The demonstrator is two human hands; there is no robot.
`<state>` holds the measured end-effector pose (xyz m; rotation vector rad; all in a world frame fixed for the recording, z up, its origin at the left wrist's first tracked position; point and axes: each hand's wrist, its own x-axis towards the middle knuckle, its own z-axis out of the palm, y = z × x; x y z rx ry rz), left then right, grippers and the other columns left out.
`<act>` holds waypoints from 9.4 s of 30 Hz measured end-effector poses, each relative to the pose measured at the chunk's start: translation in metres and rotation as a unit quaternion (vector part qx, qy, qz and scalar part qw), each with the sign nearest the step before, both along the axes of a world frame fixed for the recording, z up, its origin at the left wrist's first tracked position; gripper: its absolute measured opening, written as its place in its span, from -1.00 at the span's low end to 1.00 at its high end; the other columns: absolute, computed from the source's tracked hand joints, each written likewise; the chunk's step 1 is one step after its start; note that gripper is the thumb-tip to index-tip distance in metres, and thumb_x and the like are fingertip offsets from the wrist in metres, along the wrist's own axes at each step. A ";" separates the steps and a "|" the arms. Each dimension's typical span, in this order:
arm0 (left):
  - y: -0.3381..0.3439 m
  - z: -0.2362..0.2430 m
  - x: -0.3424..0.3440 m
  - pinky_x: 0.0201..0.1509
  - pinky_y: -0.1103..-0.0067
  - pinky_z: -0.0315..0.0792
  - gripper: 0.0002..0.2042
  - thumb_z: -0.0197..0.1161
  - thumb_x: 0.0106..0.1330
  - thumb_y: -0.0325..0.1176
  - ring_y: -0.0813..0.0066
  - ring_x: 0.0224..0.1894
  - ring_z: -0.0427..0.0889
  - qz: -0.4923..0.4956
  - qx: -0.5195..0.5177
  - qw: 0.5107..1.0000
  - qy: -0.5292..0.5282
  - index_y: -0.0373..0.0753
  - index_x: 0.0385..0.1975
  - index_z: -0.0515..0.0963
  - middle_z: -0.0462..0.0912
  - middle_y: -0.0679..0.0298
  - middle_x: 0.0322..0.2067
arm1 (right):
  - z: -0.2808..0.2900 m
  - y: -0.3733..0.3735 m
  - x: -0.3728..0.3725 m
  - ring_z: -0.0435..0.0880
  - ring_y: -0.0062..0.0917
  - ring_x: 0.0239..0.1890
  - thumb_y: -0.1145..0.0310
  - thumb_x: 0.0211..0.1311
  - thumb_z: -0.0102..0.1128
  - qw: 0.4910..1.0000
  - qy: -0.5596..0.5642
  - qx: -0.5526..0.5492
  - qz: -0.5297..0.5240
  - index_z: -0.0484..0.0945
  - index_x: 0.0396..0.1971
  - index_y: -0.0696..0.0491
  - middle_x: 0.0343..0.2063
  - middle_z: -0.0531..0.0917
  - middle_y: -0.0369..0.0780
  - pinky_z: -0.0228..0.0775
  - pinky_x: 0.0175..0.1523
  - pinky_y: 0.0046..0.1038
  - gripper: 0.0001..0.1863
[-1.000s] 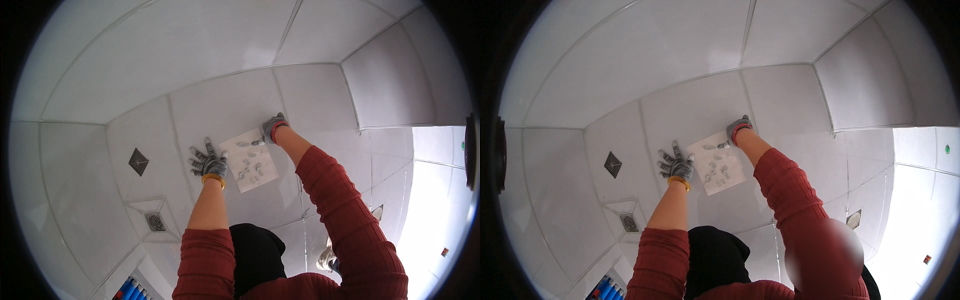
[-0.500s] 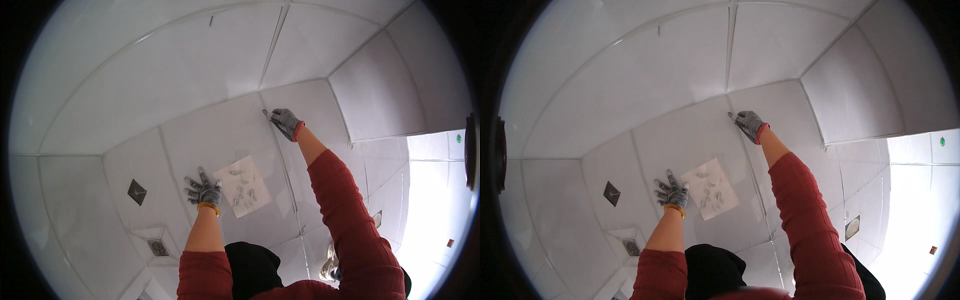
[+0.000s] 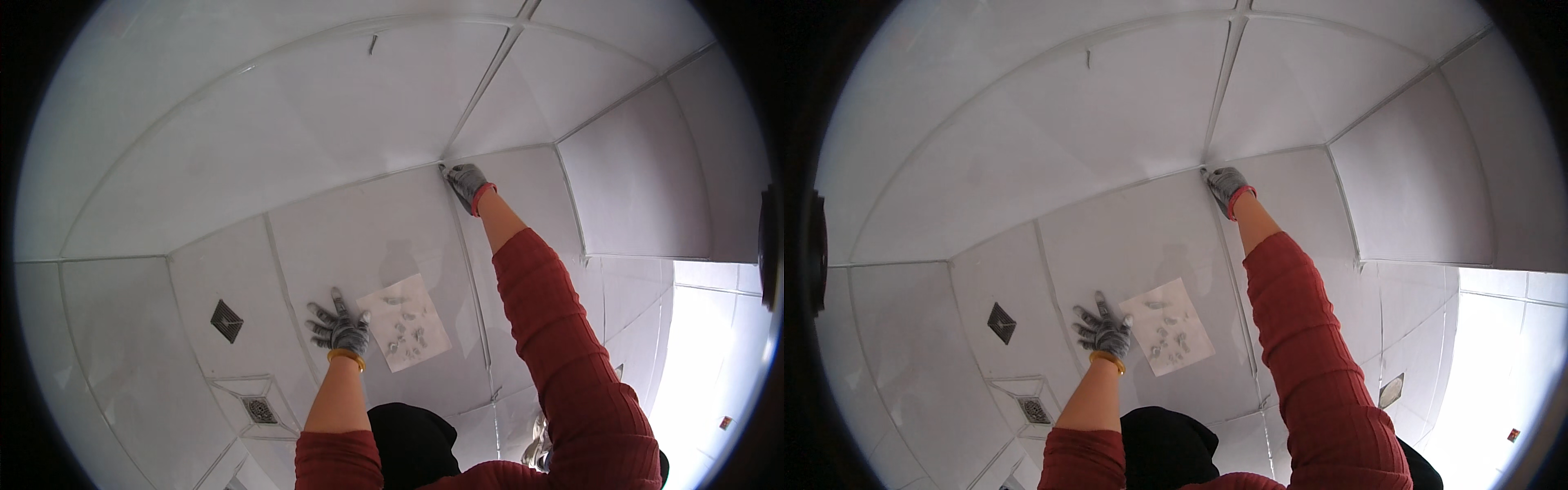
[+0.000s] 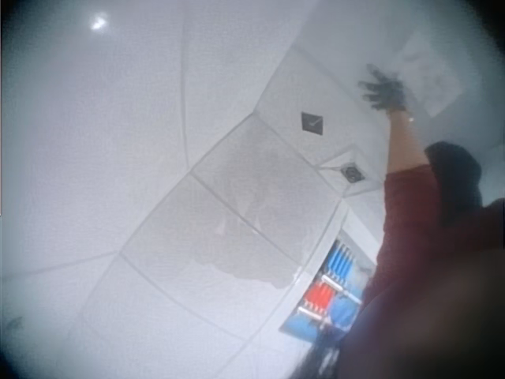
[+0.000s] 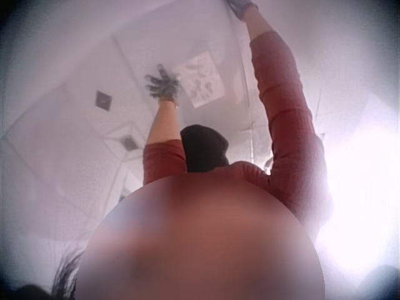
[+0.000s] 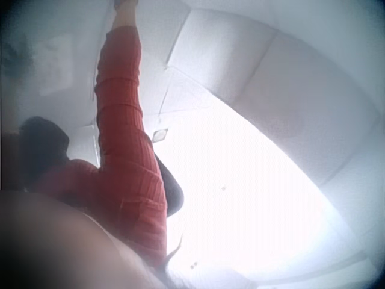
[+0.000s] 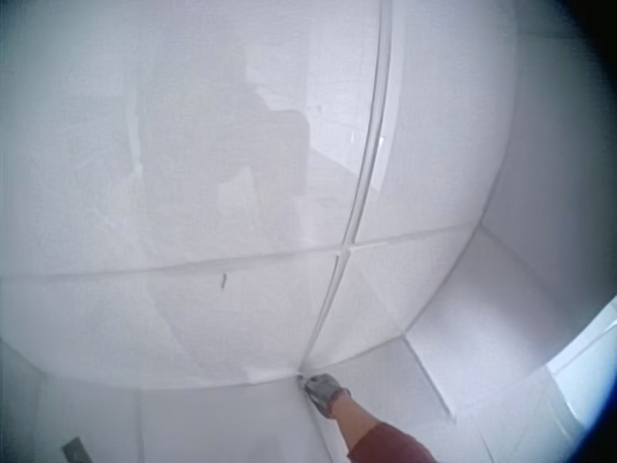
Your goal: The person kneels on a tiled floor and uses a small putty knife to apply grout into the seams between white tiles. They repeatedly scoop grout from a paper sheet held in the left hand and smooth it into the joints around a floor drain and along tile edges.
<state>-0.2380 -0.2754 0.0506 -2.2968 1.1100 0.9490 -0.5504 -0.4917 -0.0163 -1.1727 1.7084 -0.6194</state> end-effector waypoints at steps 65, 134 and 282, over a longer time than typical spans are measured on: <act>0.006 0.002 0.001 0.31 -0.05 -0.33 -0.12 0.14 0.11 0.18 -0.18 0.36 -0.47 -0.033 -0.026 0.999 -0.010 0.43 0.30 -0.39 -0.60 0.08 0.34 | 0.032 0.132 -0.009 0.61 -0.19 -0.38 0.35 0.13 0.01 0.770 0.422 0.023 0.478 0.49 -0.24 0.09 -0.50 0.61 -0.11 0.48 -0.32 -0.36 -0.78; 0.003 -0.118 0.072 0.22 -0.05 -0.69 -0.23 -0.62 0.23 0.35 0.17 0.40 -0.20 0.643 -0.330 0.116 0.682 -0.02 0.31 0.03 0.10 0.29 0.31 | 0.065 0.839 0.000 0.60 -0.19 -0.27 0.06 0.15 -0.06 0.851 0.179 0.493 -0.028 0.60 -0.39 -0.02 -0.39 0.63 -0.12 0.39 -0.14 -0.17 -0.66; 0.337 0.223 0.045 0.43 0.49 -0.05 -0.57 -0.30 0.45 -0.30 0.42 0.31 0.11 -0.612 0.442 -0.491 -0.435 -0.39 0.23 0.09 0.14 0.10 0.27 | 0.046 0.469 -0.026 0.57 -0.27 -0.42 0.20 0.13 -0.04 0.681 0.264 0.084 0.678 0.61 -0.29 0.03 -0.45 0.62 -0.13 0.42 -0.28 -0.27 -0.70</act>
